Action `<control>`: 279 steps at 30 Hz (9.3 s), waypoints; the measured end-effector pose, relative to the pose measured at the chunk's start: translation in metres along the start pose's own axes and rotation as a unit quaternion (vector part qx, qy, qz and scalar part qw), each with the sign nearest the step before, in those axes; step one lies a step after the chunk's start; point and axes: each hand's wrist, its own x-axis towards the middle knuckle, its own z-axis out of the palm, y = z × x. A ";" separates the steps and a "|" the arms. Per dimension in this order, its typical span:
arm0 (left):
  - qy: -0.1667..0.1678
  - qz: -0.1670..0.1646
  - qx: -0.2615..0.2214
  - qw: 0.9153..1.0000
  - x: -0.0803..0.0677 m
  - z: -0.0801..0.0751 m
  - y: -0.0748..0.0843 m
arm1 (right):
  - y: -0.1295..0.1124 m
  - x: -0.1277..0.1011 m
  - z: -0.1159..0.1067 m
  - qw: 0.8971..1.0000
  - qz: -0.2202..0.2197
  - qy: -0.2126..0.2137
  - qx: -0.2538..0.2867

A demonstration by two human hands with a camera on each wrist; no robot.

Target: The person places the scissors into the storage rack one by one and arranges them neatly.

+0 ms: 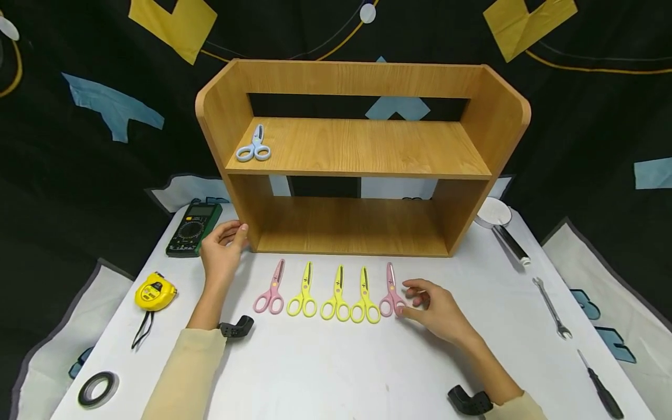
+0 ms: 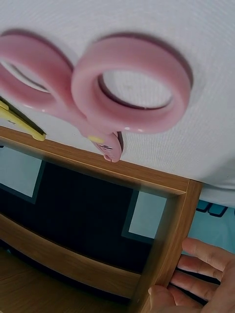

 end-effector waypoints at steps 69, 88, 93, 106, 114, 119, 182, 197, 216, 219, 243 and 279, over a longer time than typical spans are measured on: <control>-0.002 -0.001 -0.016 1.000 -0.002 -0.003 -0.001 | -0.285 0.190 -0.027 0.993 -0.086 0.039 0.071; 0.000 -0.005 -0.018 1.000 -0.003 -0.002 0.000 | -0.277 0.184 -0.031 0.991 -0.124 0.033 -0.021; -0.006 -0.010 -0.021 1.000 -0.003 -0.004 -0.001 | -0.255 0.153 -0.050 0.987 -0.151 0.059 -0.005; -0.050 -0.081 -0.080 0.992 0.004 -0.012 0.002 | -0.144 0.051 -0.066 0.990 -0.132 0.056 0.017; -0.090 -0.163 -0.122 0.975 0.014 -0.017 0.000 | -0.081 0.009 -0.030 0.996 -0.076 0.045 0.013; -0.087 -0.179 -0.112 0.974 0.017 -0.018 0.000 | -0.052 -0.001 0.001 0.998 -0.032 0.008 0.046; -0.057 -0.176 -0.150 0.971 0.011 -0.012 0.004 | -0.213 0.074 -0.096 0.977 -0.101 0.083 0.169; -0.056 -0.172 -0.145 0.973 0.010 -0.007 -0.002 | -0.256 0.174 -0.063 0.993 -0.011 0.084 0.078; -0.059 -0.189 -0.128 0.972 0.010 -0.007 0.000 | -0.243 0.157 -0.065 0.993 -0.091 0.071 0.005; -0.060 -0.186 -0.129 0.972 0.010 -0.007 -0.002 | -0.232 0.137 -0.071 0.990 -0.114 0.086 0.014; -0.062 -0.187 -0.122 0.973 0.010 -0.007 0.000 | -0.092 0.010 0.019 0.996 -0.078 0.015 0.043; -0.090 -0.180 -0.111 0.973 0.017 -0.009 0.005 | -0.074 0.028 0.076 0.999 0.004 -0.045 0.018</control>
